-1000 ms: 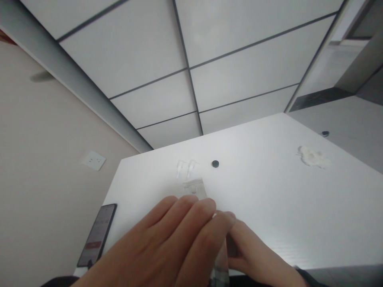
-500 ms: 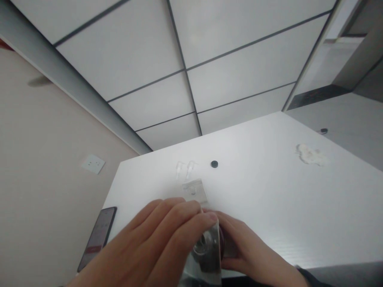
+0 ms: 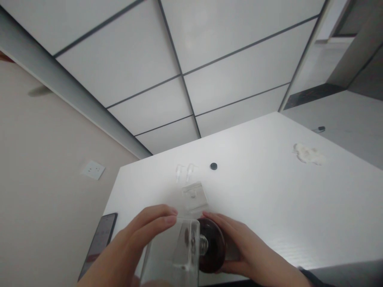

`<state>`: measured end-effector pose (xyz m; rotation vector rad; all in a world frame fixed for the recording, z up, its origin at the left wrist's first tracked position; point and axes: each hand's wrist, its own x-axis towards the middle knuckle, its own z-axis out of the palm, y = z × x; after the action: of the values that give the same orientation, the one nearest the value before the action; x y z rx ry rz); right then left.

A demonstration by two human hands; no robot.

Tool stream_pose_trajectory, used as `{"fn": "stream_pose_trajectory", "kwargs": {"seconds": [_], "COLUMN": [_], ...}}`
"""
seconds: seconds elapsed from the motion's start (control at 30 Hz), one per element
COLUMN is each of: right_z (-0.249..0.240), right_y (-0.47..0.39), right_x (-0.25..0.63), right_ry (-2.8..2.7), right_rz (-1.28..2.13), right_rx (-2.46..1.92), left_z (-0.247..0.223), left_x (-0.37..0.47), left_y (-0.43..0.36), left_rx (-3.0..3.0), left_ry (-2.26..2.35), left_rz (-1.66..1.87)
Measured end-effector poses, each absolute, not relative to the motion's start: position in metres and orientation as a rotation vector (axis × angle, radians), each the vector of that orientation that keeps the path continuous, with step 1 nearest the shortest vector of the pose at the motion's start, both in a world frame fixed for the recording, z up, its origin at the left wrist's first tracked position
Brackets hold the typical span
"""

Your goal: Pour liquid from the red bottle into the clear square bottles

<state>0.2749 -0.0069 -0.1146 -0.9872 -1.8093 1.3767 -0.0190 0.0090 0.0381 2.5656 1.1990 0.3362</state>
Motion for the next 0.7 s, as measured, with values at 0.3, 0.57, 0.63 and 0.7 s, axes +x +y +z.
{"fn": "stream_pose_trajectory", "kwargs": {"seconds": [0.3, 0.57, 0.63, 0.7], "right_z": [-0.117, -0.115, -0.114, -0.112], "right_y": [-0.007, -0.008, -0.008, -0.007], "right_x": [0.275, 0.275, 0.275, 0.275], "right_ry": [-1.806, -1.812, -1.813, -1.807], "right_rz": [1.384, 1.359, 1.361, 1.367], "right_rx": [-0.973, -0.975, -0.979, -0.985], "left_z": [0.034, 0.055, 0.06, 0.065], "left_x": [-0.022, -0.008, -0.005, 0.0], "left_y": [0.007, 0.005, 0.006, 0.007], "left_rx": [2.435, 2.643, 2.777, 2.9], "left_ry": [1.447, 1.356, 1.279, 1.204], "left_rz": [0.26, 0.132, 0.099, 0.091]}}
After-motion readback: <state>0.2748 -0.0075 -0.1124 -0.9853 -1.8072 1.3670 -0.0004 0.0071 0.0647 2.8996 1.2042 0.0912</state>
